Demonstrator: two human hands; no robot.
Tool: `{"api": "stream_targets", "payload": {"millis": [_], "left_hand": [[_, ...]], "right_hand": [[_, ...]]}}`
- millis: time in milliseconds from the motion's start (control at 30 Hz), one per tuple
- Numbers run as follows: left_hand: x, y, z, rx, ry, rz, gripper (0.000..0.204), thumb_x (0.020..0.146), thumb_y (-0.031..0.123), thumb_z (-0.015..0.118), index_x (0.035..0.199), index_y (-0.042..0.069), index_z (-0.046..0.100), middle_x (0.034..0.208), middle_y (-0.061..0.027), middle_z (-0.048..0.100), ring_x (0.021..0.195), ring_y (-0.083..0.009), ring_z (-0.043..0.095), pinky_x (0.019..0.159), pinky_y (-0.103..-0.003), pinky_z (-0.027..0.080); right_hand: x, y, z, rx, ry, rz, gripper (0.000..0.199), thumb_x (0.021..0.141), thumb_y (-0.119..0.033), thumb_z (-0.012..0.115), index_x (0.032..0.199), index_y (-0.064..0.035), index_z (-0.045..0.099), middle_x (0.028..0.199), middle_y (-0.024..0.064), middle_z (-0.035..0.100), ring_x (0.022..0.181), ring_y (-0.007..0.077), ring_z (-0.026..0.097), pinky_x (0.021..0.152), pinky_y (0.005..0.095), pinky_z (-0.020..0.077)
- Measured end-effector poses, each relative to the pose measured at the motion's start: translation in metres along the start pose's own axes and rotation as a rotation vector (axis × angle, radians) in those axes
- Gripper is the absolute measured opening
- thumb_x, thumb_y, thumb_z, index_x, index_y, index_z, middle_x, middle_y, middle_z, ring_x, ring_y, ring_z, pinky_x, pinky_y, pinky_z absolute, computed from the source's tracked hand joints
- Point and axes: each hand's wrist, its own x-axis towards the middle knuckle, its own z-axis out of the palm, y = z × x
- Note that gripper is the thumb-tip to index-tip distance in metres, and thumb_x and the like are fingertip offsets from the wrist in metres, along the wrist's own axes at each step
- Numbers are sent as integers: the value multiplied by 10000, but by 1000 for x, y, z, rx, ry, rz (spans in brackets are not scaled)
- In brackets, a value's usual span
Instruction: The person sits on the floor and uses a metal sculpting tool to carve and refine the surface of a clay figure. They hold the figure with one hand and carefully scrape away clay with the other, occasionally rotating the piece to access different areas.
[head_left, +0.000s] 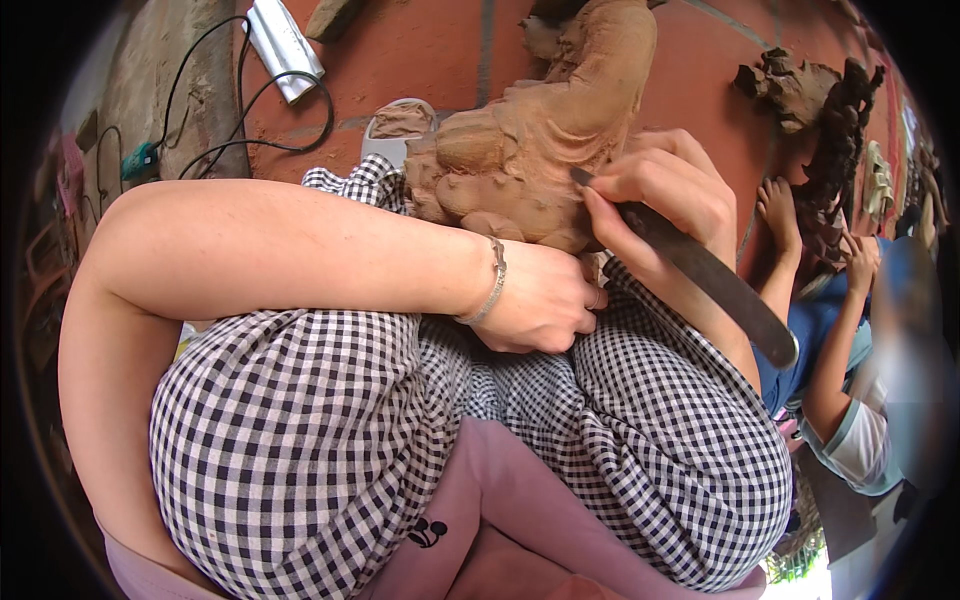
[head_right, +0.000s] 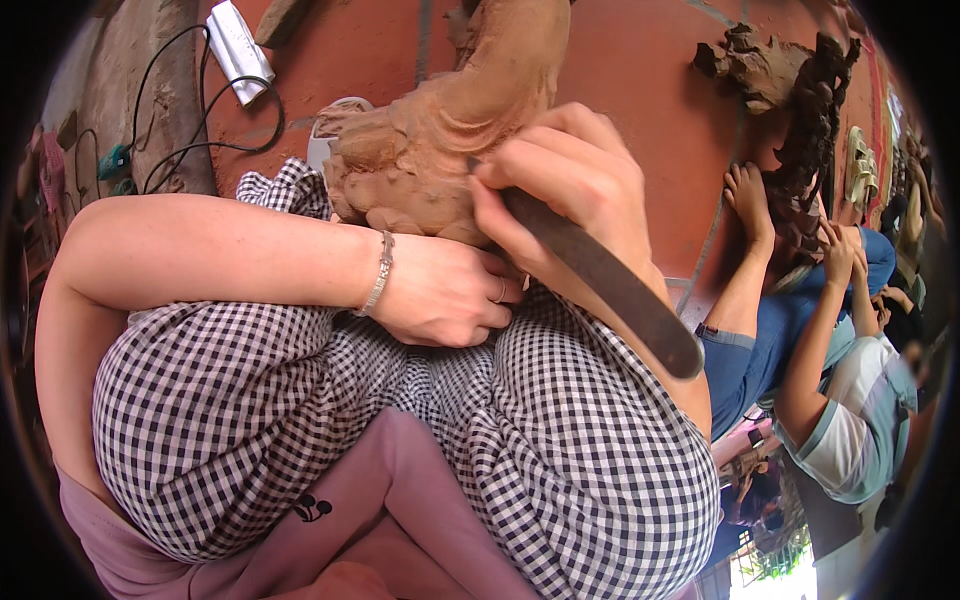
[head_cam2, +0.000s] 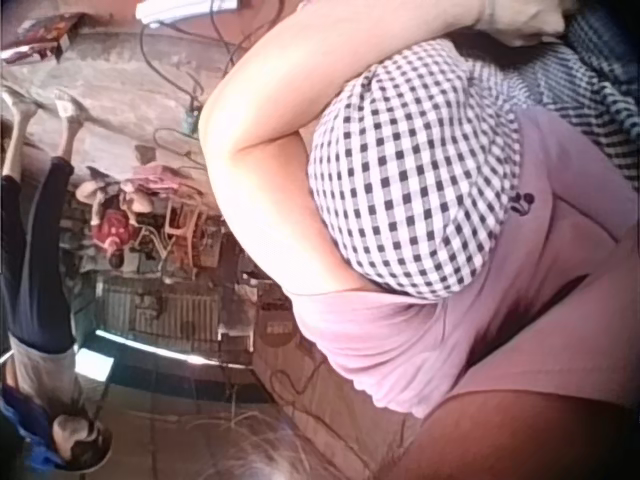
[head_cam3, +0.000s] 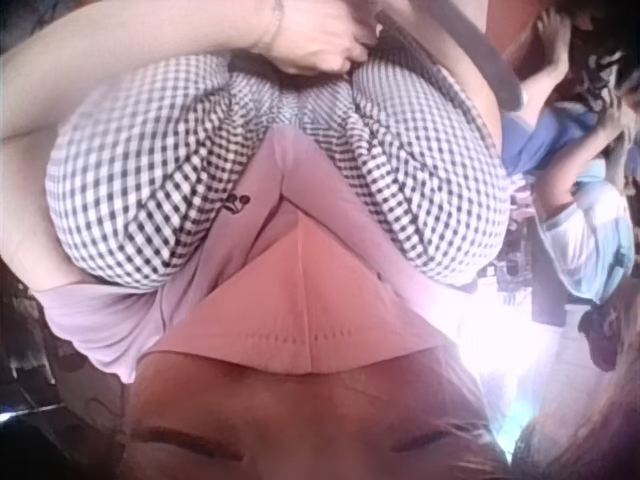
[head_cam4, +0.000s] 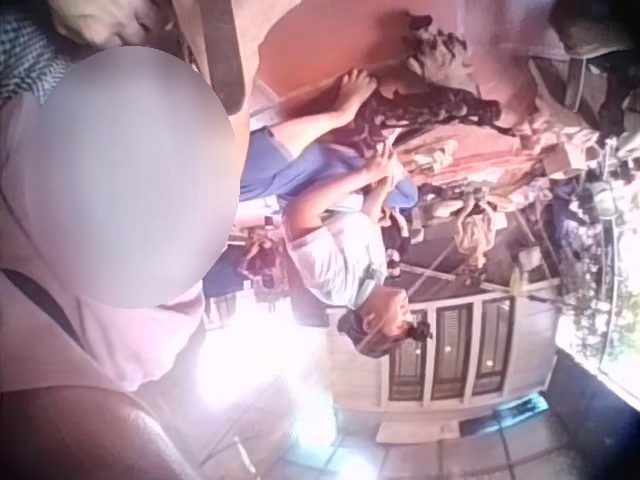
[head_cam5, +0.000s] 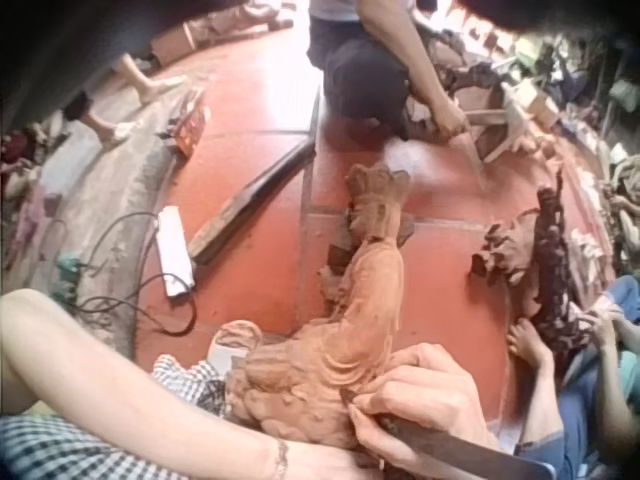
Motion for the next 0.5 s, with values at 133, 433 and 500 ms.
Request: {"api": "stream_targets", "payload": {"millis": [133, 433, 500], "left_hand": [[0, -1, -5, -14, -6, 1, 194, 684, 224, 694, 788, 64, 730, 947, -62, 666, 1058, -278, 621, 991, -412, 497], [2, -2, -3, -7, 7, 11, 189, 689, 223, 702, 797, 68, 722, 948, -55, 653, 1057, -272, 613, 970, -410, 505], [1, -2, -3, -20, -13, 3, 187, 692, 218, 703, 804, 70, 723, 950, -57, 654, 1058, -272, 614, 972, -411, 504]], "right_hand": [[2, 4, 9, 65, 26, -20, 146, 694, 9, 800, 815, -23, 724, 817, 70, 737, 828, 252, 653, 779, 352, 536], [0, 7, 9, 72, 65, -66, 141, 711, -65, 799, 832, -69, 726, 824, 41, 720, 830, 252, 649, 739, 363, 519], [-1, 13, 14, 125, 80, -23, 140, 714, -57, 792, 838, -67, 727, 823, 43, 718, 828, 251, 652, 736, 366, 521]]}}
